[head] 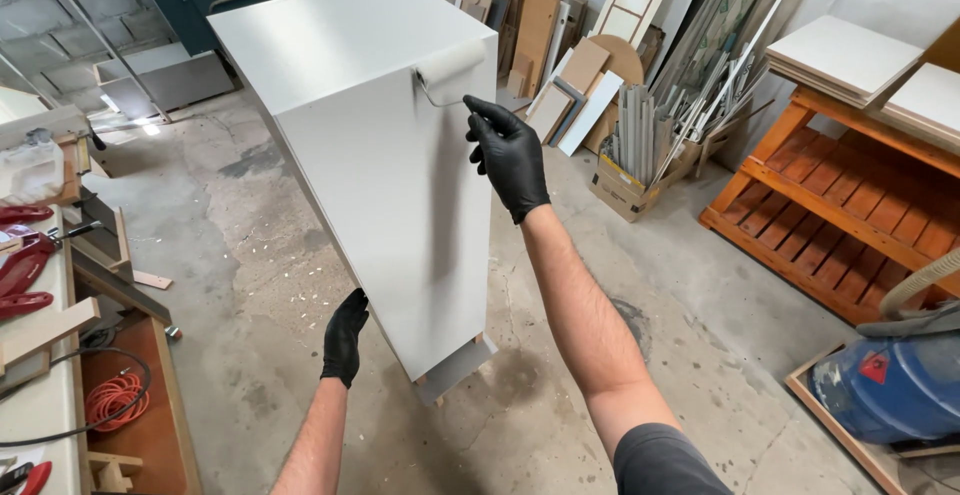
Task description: Painting a white cabinet using a small paint roller in a workshop environment
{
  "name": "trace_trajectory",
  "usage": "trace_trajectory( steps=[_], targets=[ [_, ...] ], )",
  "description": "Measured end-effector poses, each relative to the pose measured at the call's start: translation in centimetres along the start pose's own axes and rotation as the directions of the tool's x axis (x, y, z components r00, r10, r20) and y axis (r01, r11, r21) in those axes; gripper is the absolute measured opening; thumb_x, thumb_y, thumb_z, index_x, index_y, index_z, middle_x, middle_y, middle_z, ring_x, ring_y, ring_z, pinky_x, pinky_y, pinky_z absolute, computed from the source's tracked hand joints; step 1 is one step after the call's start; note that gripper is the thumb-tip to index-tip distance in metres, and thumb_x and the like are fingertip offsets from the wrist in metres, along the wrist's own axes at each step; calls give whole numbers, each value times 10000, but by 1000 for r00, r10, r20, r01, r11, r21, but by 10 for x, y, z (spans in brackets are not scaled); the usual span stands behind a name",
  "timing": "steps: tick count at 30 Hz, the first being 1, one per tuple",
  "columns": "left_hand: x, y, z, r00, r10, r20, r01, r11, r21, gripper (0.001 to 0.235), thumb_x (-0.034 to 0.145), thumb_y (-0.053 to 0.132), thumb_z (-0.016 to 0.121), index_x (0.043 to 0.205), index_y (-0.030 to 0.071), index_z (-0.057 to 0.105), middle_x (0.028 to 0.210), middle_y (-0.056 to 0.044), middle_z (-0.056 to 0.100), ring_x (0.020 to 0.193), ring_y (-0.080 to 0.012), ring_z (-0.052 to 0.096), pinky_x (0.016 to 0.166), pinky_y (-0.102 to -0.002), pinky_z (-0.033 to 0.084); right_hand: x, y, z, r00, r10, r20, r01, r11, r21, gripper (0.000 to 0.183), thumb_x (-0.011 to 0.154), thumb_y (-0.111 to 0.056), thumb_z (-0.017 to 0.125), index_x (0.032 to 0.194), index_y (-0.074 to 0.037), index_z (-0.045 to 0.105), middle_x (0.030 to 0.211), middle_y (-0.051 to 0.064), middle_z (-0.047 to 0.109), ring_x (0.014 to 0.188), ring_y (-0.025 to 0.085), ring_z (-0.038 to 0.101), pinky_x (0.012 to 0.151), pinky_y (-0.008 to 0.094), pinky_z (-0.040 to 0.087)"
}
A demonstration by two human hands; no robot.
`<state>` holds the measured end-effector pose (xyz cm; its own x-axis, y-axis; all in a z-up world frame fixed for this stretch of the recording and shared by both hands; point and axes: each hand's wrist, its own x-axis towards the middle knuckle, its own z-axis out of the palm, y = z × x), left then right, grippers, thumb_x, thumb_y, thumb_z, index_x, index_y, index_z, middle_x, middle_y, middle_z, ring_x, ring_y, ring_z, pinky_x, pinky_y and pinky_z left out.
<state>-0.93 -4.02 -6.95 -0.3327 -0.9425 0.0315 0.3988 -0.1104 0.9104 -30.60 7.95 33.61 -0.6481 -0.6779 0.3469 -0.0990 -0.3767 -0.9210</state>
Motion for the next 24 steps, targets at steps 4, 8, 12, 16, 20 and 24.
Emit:
trace_trajectory(
  steps=[4, 8, 12, 16, 20, 24],
  targets=[
    [4, 0, -1, 1000, 6, -4, -6, 1000, 20, 471, 1087, 261, 359, 1463, 39, 535, 1417, -138, 603, 1354, -256, 543, 1139, -451, 396, 8, -4, -6, 997, -73, -41, 74, 996, 45, 227, 966, -130, 700, 1185, -107, 754, 788, 141, 706, 563, 166, 665, 445, 233, 569],
    [11, -8, -9, 1000, -4, -8, 5, 1000, 27, 488, 1102, 271, 306, 1474, 41, 524, 1445, -143, 579, 1385, -299, 515, 1163, -489, 382, 18, 15, -12, 995, -70, -69, 73, 996, 53, 227, 976, -127, 693, 1194, -95, 748, 804, 153, 705, 569, 173, 659, 446, 244, 559],
    [2, 1, -5, 1000, 0, -7, 0, 999, 38, 486, 1106, 280, 306, 1471, 43, 521, 1456, -134, 567, 1404, -295, 494, 1172, -488, 377, 13, 50, -24, 1000, 9, -12, -8, 999, 35, 245, 981, -144, 701, 1221, -130, 747, 827, 146, 710, 584, 181, 665, 469, 266, 568],
    [-2, 3, -9, 1000, 2, -8, -1, 998, 64, 515, 1104, 304, 290, 1476, 13, 496, 1490, -179, 531, 1422, -336, 469, 1190, -527, 359, -17, 122, -45, 997, 81, -7, -81, 997, 8, 255, 980, -122, 707, 1229, -152, 751, 842, 130, 730, 600, 156, 682, 469, 229, 569],
    [-8, -2, -15, 989, 142, 41, -144, 988, 53, 520, 1090, 306, 358, 1467, -35, 469, 1487, -234, 510, 1415, -382, 465, 1180, -574, 375, -55, 208, -69, 969, 247, -2, -247, 969, -23, 272, 980, -99, 705, 1242, -159, 751, 869, 125, 740, 624, 144, 681, 494, 220, 563],
    [-26, 11, -4, 981, 175, 81, -187, 968, 167, 466, 1115, 215, 310, 1465, -62, 442, 1494, -273, 479, 1408, -415, 451, 1197, -595, 366, -99, 307, -95, 938, 348, 4, -348, 937, 11, 267, 985, -89, 705, 1236, -163, 757, 894, 107, 741, 661, 145, 677, 539, 227, 555]
  ],
)
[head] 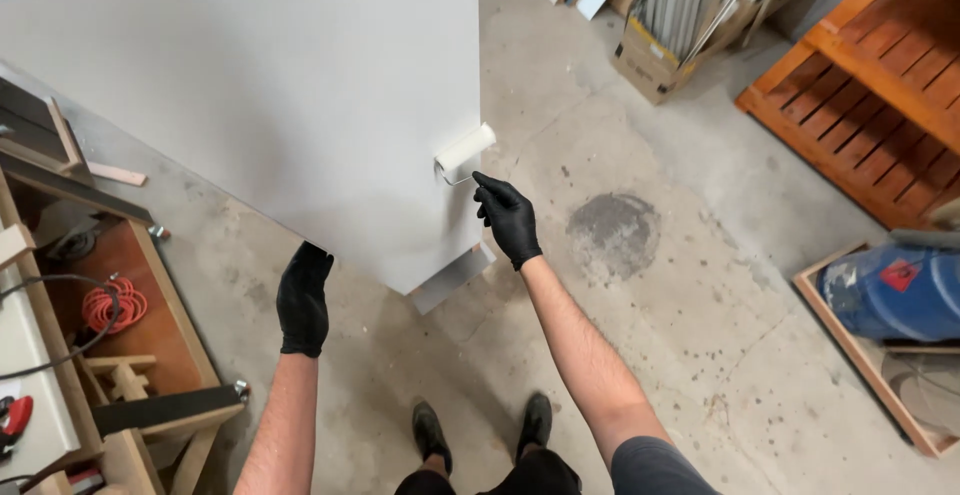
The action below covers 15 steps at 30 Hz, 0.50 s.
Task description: Painting a white cabinet using a small paint roller in a workshop environment
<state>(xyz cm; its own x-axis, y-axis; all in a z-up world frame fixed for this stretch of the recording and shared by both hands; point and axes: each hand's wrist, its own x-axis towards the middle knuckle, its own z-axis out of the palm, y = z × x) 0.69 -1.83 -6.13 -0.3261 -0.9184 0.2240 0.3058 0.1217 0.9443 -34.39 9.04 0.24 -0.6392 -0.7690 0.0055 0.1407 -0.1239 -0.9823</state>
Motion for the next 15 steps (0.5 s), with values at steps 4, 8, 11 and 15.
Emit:
trace_trajectory(
  steps=[4, 8, 11, 15],
  targets=[
    [-20, -44, -33, 987, -163, 2, 163, 986, -26, 470, 1123, 229, 278, 1497, -14, 428, 1534, -189, 463, 1449, -331, 430, 1247, -522, 315, -5, 132, -28, 998, 62, -30, -63, 998, -25, 269, 973, -72, 723, 1218, -173, 770, 892, 93, 737, 674, 141, 683, 546, 213, 551],
    [-33, -74, -41, 892, 273, 361, -423, 219, 879, 470, 972, 71, 632, 1414, -72, 565, 1422, -241, 584, 1388, -343, 506, 1237, -484, 336, -12, 244, -51, 984, 166, -57, -169, 985, -45, 248, 972, -65, 724, 1190, -171, 777, 895, 87, 729, 670, 156, 680, 550, 233, 559],
    [-38, -49, -11, 959, 199, 203, -284, 643, 712, 480, 1024, 165, 536, 1454, -44, 499, 1484, -213, 517, 1439, -345, 457, 1276, -506, 327, -14, 331, -67, 956, 282, -82, -287, 956, -63, 226, 969, -81, 733, 1170, -171, 784, 886, 83, 714, 671, 168, 686, 555, 239, 567],
    [-37, -13, 35, 997, -71, -28, 73, 994, 76, 524, 1117, 326, 358, 1526, 1, 378, 1594, -168, 394, 1531, -352, 370, 1348, -545, 312, -16, 388, -79, 904, 424, -58, -428, 899, -97, 247, 962, -106, 712, 1180, -188, 794, 940, 25, 614, 732, 141, 593, 613, 255, 455]
  ],
)
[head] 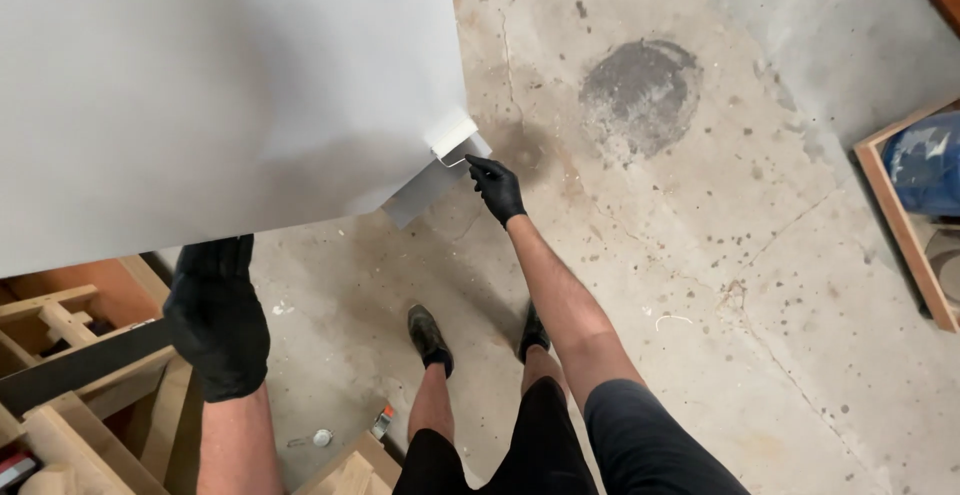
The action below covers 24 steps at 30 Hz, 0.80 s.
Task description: Painting a white cabinet using a small paint roller in a workshop environment
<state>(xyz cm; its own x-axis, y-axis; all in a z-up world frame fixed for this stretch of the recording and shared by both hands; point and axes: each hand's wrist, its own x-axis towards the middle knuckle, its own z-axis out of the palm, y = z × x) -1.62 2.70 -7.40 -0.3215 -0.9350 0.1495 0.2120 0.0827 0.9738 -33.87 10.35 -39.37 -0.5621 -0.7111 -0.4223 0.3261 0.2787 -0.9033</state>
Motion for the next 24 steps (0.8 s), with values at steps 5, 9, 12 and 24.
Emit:
trace_trajectory(
  steps=[5, 9, 12, 24],
  targets=[
    [-9, -21, -21, 997, 75, -5, -73, 980, 184, 450, 1149, 192, 325, 1523, -58, 340, 1580, -223, 376, 1508, -389, 367, 1320, -589, 361, 18, 59, 1, 999, 33, -10, -33, 999, 3, 267, 964, -59, 688, 1188, -164, 788, 986, 30, 675, 846, 140, 606, 652, 271, 521],
    [-5, -6, 1, 945, 321, 58, -248, 589, 769, 353, 1023, -207, 707, 1352, -198, 577, 1383, -282, 594, 1281, -346, 591, 1138, -437, 520, 25, 75, -1, 995, 91, -36, -93, 994, -51, 266, 968, -70, 678, 1185, -177, 789, 1030, 32, 703, 902, 144, 651, 654, 265, 528],
    [-1, -4, -7, 897, 379, 227, -290, 115, 950, 286, 1036, -64, 894, 1271, -139, 750, 1313, -235, 727, 1199, -317, 704, 1011, -363, 561, 25, 73, -10, 995, 54, -82, -64, 990, -123, 239, 953, -115, 682, 1146, -191, 802, 1102, 8, 751, 880, 115, 661, 625, 276, 565],
    [-7, -17, -19, 993, 115, 9, -115, 983, 145, 411, 1138, 191, 374, 1473, -39, 431, 1533, -201, 453, 1478, -371, 433, 1322, -596, 408, 21, 15, -14, 993, 76, -89, -91, 979, -182, 236, 960, -143, 678, 1154, -203, 797, 1164, 8, 712, 914, 141, 661, 698, 266, 561]
  ],
)
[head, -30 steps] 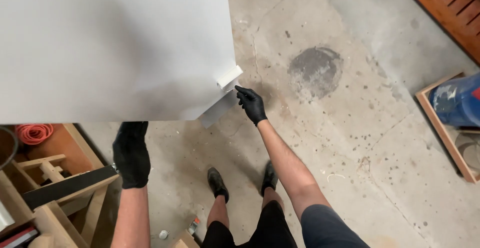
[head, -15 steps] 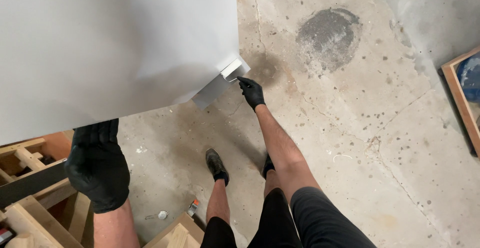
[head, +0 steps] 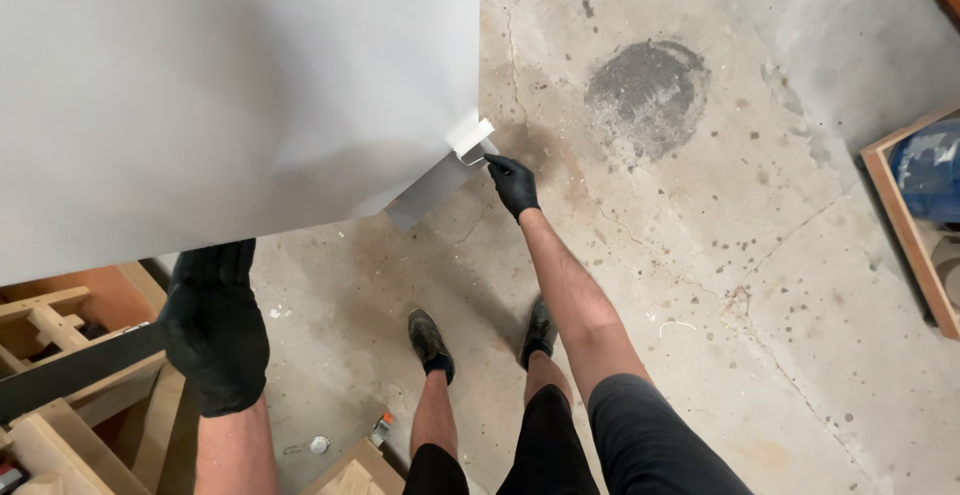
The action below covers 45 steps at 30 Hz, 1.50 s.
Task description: Painting a white cabinet using a small paint roller in a workshop environment
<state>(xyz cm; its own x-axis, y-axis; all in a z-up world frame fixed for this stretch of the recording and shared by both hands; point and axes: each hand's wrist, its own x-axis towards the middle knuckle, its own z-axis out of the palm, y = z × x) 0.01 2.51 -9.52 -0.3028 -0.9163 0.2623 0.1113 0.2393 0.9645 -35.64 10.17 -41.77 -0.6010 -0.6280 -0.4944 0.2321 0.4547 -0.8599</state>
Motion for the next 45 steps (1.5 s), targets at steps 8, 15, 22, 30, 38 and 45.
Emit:
trace_trajectory(
  steps=[8, 15, 22, 30, 38, 45],
  targets=[
    [4, -65, -57, 925, 216, 312, -378, 444, 813, 404, 998, 27, 588, 1400, -2, 623, 1459, -149, 598, 1397, -244, 516, 1234, -334, 355, -63, -102, -18, 975, -214, -60, 212, 977, -35, 238, 930, -98, 743, 1139, -199, 795, 855, 116, 708, 664, 182, 687, 630, 299, 620],
    [17, 65, 9, 991, -131, -8, 131, 990, -43, 443, 1081, 133, 330, 1456, -84, 423, 1535, -221, 448, 1415, -323, 459, 1203, -444, 421, -174, -268, -45, 984, -179, 19, 177, 981, 74, 305, 954, -129, 652, 1222, -197, 783, 984, 36, 695, 704, 141, 570, 702, 253, 504],
    [22, 63, 9, 987, -162, -22, 156, 972, -176, 520, 1055, 247, 338, 1467, -56, 431, 1519, -211, 476, 1414, -315, 469, 1198, -450, 410, -250, -397, -60, 962, -272, 17, 268, 954, 136, 287, 962, -154, 656, 1210, -212, 788, 836, 21, 636, 608, 105, 508, 514, 241, 383],
    [33, 12, 3, 985, -167, -49, 143, 939, -313, 611, 1020, 392, 403, 1464, -23, 464, 1518, -187, 501, 1390, -318, 499, 1154, -467, 420, -314, -533, -77, 841, -542, 0, 532, 825, 191, 292, 952, -138, 644, 1215, -136, 771, 772, 48, 645, 553, 118, 513, 449, 246, 369],
    [46, 15, 11, 948, -300, -102, 246, 900, -361, 501, 1031, 252, 392, 1454, 2, 491, 1503, -163, 524, 1372, -310, 519, 1149, -449, 424, -359, -649, -90, 678, -735, -18, 724, 663, 190, 275, 963, -135, 644, 1208, -129, 771, 756, 40, 641, 526, 112, 519, 411, 226, 370],
    [43, 34, 16, 924, -365, -118, 298, 876, -379, 484, 1030, 245, 414, 1440, 10, 515, 1482, -153, 548, 1357, -302, 534, 1149, -435, 423, -356, -667, -93, 633, -773, -43, 762, 612, 215, 264, 969, -132, 661, 1208, -155, 769, 756, 46, 663, 516, 107, 525, 400, 217, 377]
  ],
)
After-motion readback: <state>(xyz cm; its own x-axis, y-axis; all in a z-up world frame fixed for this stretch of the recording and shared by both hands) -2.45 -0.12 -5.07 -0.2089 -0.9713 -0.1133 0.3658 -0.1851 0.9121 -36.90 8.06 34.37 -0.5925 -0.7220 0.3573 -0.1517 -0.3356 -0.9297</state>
